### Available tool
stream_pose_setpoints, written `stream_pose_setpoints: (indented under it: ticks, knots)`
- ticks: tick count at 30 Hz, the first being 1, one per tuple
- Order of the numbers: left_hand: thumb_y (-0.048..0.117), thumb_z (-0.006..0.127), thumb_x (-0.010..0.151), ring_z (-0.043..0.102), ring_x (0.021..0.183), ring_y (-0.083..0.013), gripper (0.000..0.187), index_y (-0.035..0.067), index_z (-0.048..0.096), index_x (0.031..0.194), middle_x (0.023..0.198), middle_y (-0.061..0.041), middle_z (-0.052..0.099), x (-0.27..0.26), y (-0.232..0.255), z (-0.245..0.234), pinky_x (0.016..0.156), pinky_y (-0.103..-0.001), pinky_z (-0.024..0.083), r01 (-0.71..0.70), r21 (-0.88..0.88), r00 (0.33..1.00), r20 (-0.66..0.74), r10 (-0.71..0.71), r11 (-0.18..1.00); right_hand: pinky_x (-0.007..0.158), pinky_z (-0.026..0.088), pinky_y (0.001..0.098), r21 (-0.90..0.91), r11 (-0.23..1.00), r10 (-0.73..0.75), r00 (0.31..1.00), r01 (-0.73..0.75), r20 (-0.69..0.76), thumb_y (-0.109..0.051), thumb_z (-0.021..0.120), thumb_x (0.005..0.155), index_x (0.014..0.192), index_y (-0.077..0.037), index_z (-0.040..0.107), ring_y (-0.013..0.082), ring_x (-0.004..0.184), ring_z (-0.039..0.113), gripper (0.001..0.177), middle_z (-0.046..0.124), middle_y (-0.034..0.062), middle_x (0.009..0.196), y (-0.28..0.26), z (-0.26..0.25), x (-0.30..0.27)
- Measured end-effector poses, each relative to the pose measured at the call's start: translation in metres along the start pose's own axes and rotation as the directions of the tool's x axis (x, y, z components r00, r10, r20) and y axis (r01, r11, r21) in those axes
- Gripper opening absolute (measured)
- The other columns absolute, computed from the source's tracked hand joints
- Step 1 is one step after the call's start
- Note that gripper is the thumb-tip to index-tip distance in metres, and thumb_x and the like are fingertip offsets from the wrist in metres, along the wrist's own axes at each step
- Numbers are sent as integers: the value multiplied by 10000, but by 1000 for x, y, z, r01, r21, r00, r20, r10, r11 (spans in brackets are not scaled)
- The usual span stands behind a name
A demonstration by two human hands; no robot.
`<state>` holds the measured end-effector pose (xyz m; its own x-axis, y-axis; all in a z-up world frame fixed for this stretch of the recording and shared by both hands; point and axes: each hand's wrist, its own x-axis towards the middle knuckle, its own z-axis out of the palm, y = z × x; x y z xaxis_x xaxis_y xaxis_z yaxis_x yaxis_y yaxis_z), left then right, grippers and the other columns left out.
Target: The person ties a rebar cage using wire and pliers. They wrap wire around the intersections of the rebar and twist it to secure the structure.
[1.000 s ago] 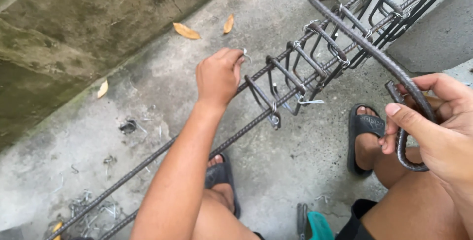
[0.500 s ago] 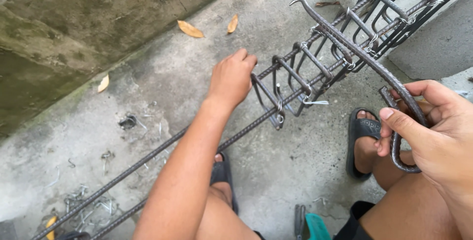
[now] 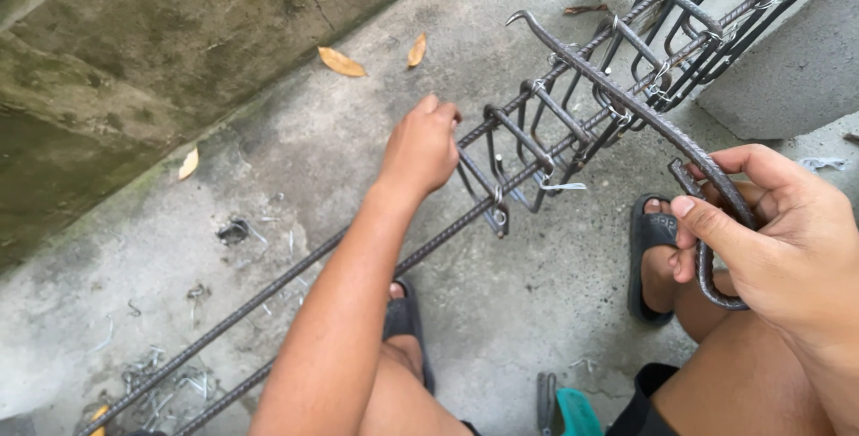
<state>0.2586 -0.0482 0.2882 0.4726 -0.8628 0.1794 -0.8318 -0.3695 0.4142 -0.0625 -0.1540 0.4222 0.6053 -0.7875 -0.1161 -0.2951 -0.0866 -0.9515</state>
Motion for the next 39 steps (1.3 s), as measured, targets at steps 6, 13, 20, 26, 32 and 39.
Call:
stream_pose_setpoints:
  ticks: [6,13,20,26,32,39]
  knots:
    - [71,631,855,681,890,-419,174,76,735,995,930,-148,710,-5,-8,-14,759,-529,533,-87,14,996,3,87,996,401,456,354,47,999,-24,1000,24,-3,74,653,963,1112,72,521,302,378,557,199,560,222,582,5,0,-1]
    - [36,615,856,656,880,-437,209,82,738,1019,980,-130,611,-11,2,-25,768,-555,517,-100,0,994,51,99,995,407,473,366,58,998,-14,1000,14,-7,99,649,950,1145,66,497,314,392,554,249,567,245,625,7,0,1]
    - [-84,543,710,640,794,-502,209,41,623,859,885,-168,565,-16,18,-36,703,-631,511,-172,182,979,144,147,968,438,495,384,89,996,26,1000,-25,-6,101,652,951,1116,68,527,316,403,552,210,559,241,635,6,1,0]
    - [-84,550,778,642,804,-499,199,29,583,939,993,-195,503,-15,18,-23,715,-644,522,-163,225,983,122,138,961,428,491,389,87,994,73,997,-72,1,74,660,956,1103,54,531,315,420,569,197,584,244,646,3,1,1]
    - [-51,505,766,629,874,-481,313,44,672,1013,957,-187,560,-11,-4,-5,777,-576,513,-115,15,991,78,113,993,432,477,404,114,987,113,994,-113,6,76,662,953,1085,46,523,331,425,570,194,568,249,608,4,1,0]
    - [-62,529,751,658,799,-500,264,89,671,916,872,-146,586,-14,1,-26,698,-622,528,-100,237,989,129,70,966,474,488,359,78,995,65,998,-66,12,75,659,954,1087,24,492,296,412,579,220,575,226,578,2,0,0]
